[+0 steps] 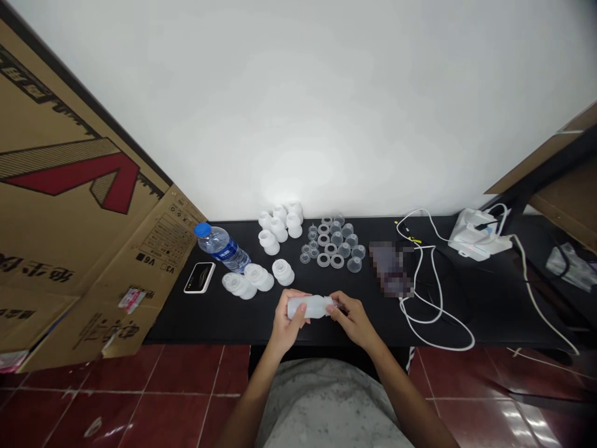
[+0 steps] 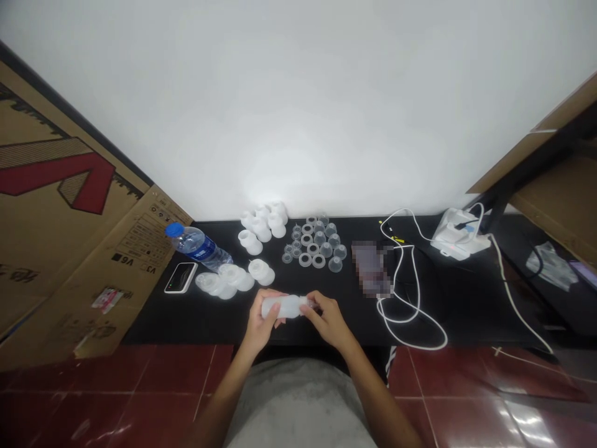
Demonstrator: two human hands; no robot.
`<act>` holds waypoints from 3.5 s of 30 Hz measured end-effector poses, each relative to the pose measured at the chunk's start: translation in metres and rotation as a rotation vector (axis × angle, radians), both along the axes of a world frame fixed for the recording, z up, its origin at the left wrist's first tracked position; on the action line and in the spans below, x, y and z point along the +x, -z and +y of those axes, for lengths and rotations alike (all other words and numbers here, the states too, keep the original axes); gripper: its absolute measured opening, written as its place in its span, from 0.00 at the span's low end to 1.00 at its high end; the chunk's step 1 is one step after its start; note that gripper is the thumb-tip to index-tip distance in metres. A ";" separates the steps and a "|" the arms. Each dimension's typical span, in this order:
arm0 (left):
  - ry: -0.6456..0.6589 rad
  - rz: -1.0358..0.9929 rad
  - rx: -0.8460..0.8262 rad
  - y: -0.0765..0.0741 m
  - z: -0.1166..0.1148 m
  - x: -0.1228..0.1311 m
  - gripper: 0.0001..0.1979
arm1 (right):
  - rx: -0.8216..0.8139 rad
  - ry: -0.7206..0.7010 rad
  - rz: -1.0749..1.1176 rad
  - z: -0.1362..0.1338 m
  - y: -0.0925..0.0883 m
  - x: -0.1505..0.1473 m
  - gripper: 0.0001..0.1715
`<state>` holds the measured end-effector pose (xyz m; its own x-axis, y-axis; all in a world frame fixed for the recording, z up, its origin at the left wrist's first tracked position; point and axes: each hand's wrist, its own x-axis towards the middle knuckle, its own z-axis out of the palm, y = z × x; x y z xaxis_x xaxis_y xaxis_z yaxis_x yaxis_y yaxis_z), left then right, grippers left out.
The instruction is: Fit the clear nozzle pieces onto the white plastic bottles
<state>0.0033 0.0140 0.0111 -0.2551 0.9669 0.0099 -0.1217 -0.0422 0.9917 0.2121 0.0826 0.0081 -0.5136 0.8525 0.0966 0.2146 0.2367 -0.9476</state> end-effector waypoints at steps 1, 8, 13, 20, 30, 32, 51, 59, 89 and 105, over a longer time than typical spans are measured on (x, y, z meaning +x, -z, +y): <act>-0.001 0.012 0.006 0.001 -0.001 0.000 0.18 | -0.017 -0.007 0.011 0.000 0.000 0.000 0.19; 0.003 0.005 -0.031 0.002 0.000 0.004 0.20 | -0.088 0.054 0.168 0.000 0.001 -0.002 0.18; 0.017 0.074 -0.083 0.002 0.005 0.003 0.22 | -0.133 0.101 0.263 0.002 0.002 -0.001 0.22; -0.039 0.256 -0.034 -0.002 -0.001 -0.002 0.18 | -0.171 0.055 0.224 0.003 0.006 0.002 0.19; -0.121 0.025 -0.063 0.002 0.007 0.002 0.24 | 0.145 0.403 0.195 0.004 0.003 -0.007 0.28; -0.129 0.006 -0.071 0.006 0.007 0.000 0.25 | 0.179 0.474 0.125 0.006 0.001 -0.010 0.33; -0.261 -0.144 -0.049 0.016 0.004 0.000 0.31 | 0.207 0.524 0.036 0.007 0.010 -0.011 0.19; -0.274 -0.083 -0.037 0.014 0.007 0.000 0.31 | -0.062 0.594 0.378 0.009 0.012 -0.001 0.20; -0.241 -0.085 -0.044 0.009 0.009 0.003 0.28 | -0.039 0.241 0.191 0.005 0.018 0.005 0.21; -0.226 -0.159 -0.072 0.018 0.006 -0.001 0.27 | -0.069 0.169 0.153 0.007 0.017 0.006 0.22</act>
<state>0.0021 0.0203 -0.0073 -0.4573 0.8820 -0.1136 -0.2710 -0.0166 0.9624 0.2182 0.0897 -0.0092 -0.3471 0.9324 0.1009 0.0988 0.1433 -0.9847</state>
